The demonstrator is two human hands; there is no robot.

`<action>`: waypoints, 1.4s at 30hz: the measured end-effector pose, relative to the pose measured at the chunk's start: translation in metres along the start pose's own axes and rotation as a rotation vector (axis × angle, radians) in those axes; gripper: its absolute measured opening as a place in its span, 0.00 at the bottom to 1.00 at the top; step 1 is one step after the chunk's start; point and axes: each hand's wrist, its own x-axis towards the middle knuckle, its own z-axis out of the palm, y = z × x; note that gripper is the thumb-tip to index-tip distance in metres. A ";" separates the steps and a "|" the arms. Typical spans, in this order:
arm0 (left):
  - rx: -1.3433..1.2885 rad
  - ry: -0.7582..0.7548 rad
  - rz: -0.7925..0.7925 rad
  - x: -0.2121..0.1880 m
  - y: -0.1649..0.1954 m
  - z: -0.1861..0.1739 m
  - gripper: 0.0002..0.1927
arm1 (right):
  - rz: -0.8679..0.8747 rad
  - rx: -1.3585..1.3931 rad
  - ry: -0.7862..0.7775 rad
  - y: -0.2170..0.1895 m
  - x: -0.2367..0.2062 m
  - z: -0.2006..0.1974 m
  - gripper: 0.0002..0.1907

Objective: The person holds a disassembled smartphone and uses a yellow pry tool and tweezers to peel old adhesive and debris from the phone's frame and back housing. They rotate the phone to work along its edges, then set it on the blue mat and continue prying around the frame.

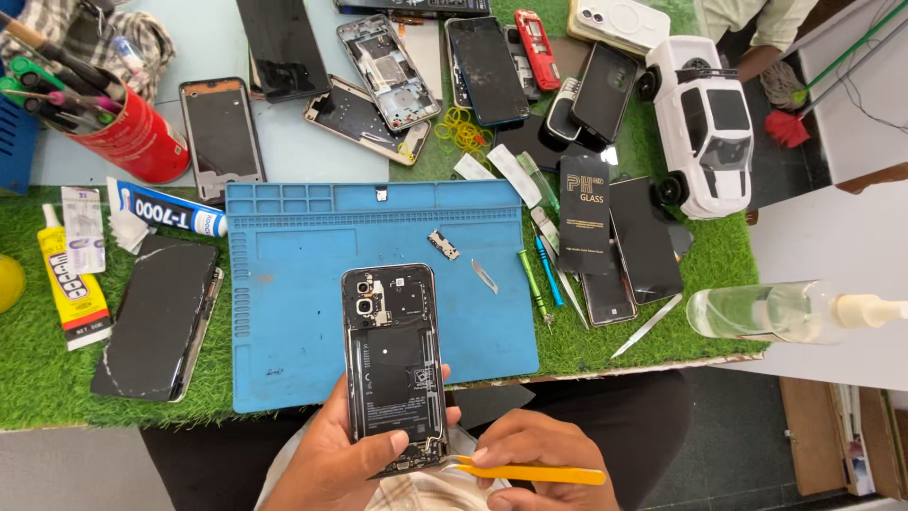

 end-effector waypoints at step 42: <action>0.061 -0.053 0.056 0.004 0.012 -0.010 0.41 | 0.007 -0.074 0.244 0.039 0.016 0.011 0.11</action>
